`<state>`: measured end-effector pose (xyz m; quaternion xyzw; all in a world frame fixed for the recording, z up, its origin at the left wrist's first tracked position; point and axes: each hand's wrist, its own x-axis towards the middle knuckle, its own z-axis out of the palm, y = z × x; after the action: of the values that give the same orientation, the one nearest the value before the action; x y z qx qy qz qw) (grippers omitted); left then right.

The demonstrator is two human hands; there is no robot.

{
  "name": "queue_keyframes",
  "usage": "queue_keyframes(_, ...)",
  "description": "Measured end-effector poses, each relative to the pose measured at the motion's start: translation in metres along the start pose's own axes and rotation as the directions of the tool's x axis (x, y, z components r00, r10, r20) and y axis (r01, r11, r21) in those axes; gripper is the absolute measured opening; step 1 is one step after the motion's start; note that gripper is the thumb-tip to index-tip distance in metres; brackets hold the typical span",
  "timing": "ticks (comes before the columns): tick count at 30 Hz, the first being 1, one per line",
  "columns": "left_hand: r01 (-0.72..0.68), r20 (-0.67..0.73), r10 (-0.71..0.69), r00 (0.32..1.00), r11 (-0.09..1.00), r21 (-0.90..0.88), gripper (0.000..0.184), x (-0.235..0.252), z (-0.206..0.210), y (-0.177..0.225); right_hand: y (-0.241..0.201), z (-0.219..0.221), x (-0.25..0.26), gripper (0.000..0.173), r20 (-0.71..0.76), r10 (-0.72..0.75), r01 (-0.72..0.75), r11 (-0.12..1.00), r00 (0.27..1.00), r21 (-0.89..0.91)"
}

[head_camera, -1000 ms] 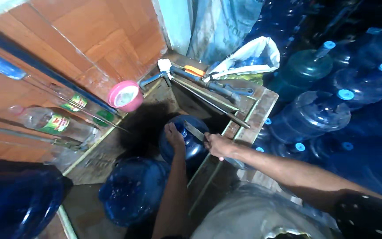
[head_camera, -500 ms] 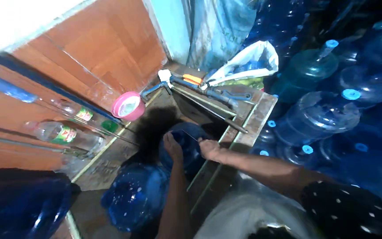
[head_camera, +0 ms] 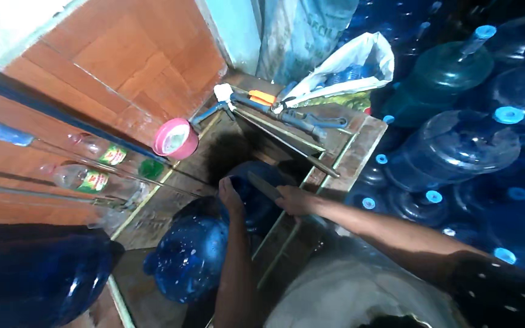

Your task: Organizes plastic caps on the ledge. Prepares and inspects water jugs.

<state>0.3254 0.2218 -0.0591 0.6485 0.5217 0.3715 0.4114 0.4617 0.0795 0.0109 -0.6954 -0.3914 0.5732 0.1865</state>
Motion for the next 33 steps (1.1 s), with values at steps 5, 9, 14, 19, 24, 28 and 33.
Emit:
queue_keyframes(5, 0.007, -0.01, -0.007, 1.0, 0.999, 0.034, 0.04, 0.001, 0.001, 0.0, 0.013, 0.002, 0.011, 0.034, 0.043, -0.069, 0.064, 0.993, 0.997, 0.1)
queue_keyframes(9, 0.002, -0.012, -0.001, 1.0, 0.997, 0.072, 0.042, 0.001, 0.0, -0.001, 0.023, -0.003, 0.012, 0.035, 0.067, -0.037, 0.032, 0.996, 0.997, 0.081)
queue_keyframes(14, -0.027, -0.028, 0.023, 0.999, 0.988, -0.15, 0.04, 0.004, 0.005, -0.015, 0.029, -0.002, 0.019, 0.033, 0.127, -0.084, 0.067, 0.989, 0.988, 0.135)
queue_keyframes(19, 0.093, -0.074, -0.108, 0.991, 0.978, -0.187, 0.036, -0.003, 0.01, -0.001, 0.024, -0.002, 0.03, 0.032, 0.158, -0.06, 0.039, 0.99, 0.986, 0.136)
queue_keyframes(24, 0.074, -0.058, -0.087, 0.995, 0.978, -0.194, 0.036, 0.0, 0.008, -0.005, 0.03, -0.006, 0.031, 0.035, 0.192, -0.066, 0.043, 0.992, 0.979, 0.119)
queue_keyframes(28, 0.069, -0.058, -0.082, 0.995, 0.979, -0.194, 0.034, -0.001, 0.007, -0.004, 0.035, -0.01, 0.023, 0.035, 0.229, -0.046, 0.03, 0.997, 0.972, 0.072)
queue_keyframes(33, 0.068, -0.079, -0.081, 0.994, 0.985, -0.161, 0.039, -0.001, 0.006, -0.007, 0.035, -0.009, 0.018, 0.035, 0.178, -0.155, 0.134, 0.983, 0.972, 0.123)
